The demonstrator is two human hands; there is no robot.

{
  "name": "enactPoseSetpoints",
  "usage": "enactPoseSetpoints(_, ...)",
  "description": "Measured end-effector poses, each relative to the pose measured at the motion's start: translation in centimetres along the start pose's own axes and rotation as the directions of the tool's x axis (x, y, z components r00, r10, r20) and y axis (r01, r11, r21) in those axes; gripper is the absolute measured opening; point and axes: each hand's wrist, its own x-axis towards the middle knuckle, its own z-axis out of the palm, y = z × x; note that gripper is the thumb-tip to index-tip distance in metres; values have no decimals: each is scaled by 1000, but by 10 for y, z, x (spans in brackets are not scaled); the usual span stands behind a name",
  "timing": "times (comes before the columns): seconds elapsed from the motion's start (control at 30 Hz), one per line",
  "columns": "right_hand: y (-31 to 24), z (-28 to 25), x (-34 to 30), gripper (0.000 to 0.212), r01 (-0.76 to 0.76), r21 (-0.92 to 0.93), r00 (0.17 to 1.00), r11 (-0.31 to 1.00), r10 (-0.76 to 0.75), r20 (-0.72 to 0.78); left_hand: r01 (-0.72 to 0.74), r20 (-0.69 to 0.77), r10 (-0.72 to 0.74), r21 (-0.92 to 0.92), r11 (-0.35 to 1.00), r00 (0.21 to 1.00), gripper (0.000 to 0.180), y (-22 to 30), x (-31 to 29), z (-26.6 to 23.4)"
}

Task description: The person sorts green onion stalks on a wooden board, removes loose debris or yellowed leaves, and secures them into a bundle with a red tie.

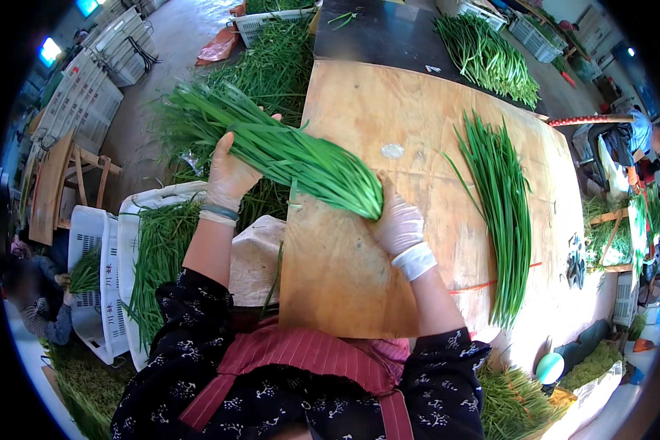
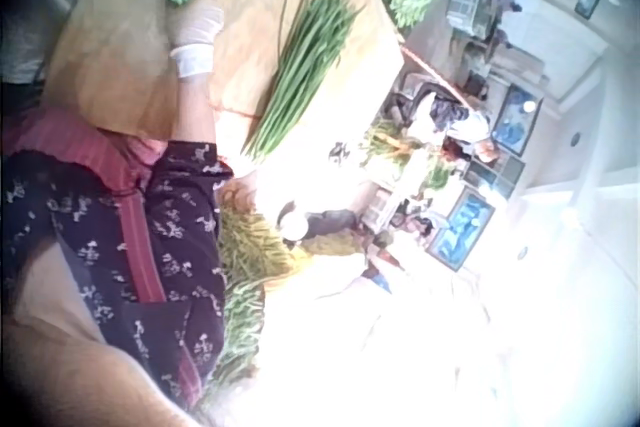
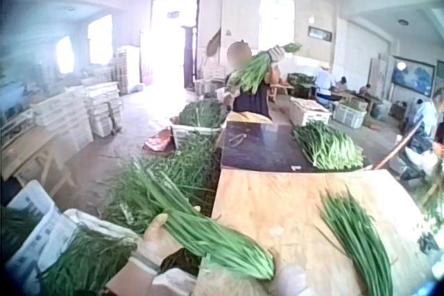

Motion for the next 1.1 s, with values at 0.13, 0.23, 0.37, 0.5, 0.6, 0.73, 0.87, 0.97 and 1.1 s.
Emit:
enactPoseSetpoints(0.13, 8, -27, 43, 66, 11, -125, 992, 992, -27, -125, -39, -223, 73, 154, 987, 972, 55, 32, -21, -31)
enactPoseSetpoints(0.23, 3, -51, 87, 52, 106, -453, 941, 885, -236, -241, -34, -487, 175, 285, 958, 856, 56, 44, -32, -52)
enactPoseSetpoints(0.37, -34, -77, 132, 60, 61, -562, 879, 825, -312, -362, -119, -712, 389, 399, 909, 584, 41, 49, -56, -69)
enactPoseSetpoints(0.5, -54, -74, 139, 53, 130, -607, 869, 784, -385, -311, -137, -616, 429, 462, 876, 660, 39, 37, -68, -38)
enactPoseSetpoints(0.6, -43, -59, 149, 43, 11, -556, 991, 831, -82, -102, -87, -476, 375, 523, 848, 795, 39, 19, -61, -8)
enactPoseSetpoints(0.73, -36, -69, 141, 44, -59, -239, 998, 969, 55, -21, 39, -385, 165, 469, 882, 908, 33, -15, -54, 36)
enactPoseSetpoints(0.87, -19, -82, 124, 29, -368, 526, 910, 767, 180, 374, 230, -340, -88, 404, 886, 936, 35, -53, -51, 64)
enactPoseSetpoints(0.97, -11, -68, 75, 15, -566, 703, 815, 430, 165, 555, 339, -270, -281, 202, 919, 921, 39, -92, -51, 66)
enactPoseSetpoints(1.1, -2, -48, 5, 26, -774, 622, 632, 117, 93, 769, 504, -235, -499, -44, 863, 834, 38, -140, -59, 59)
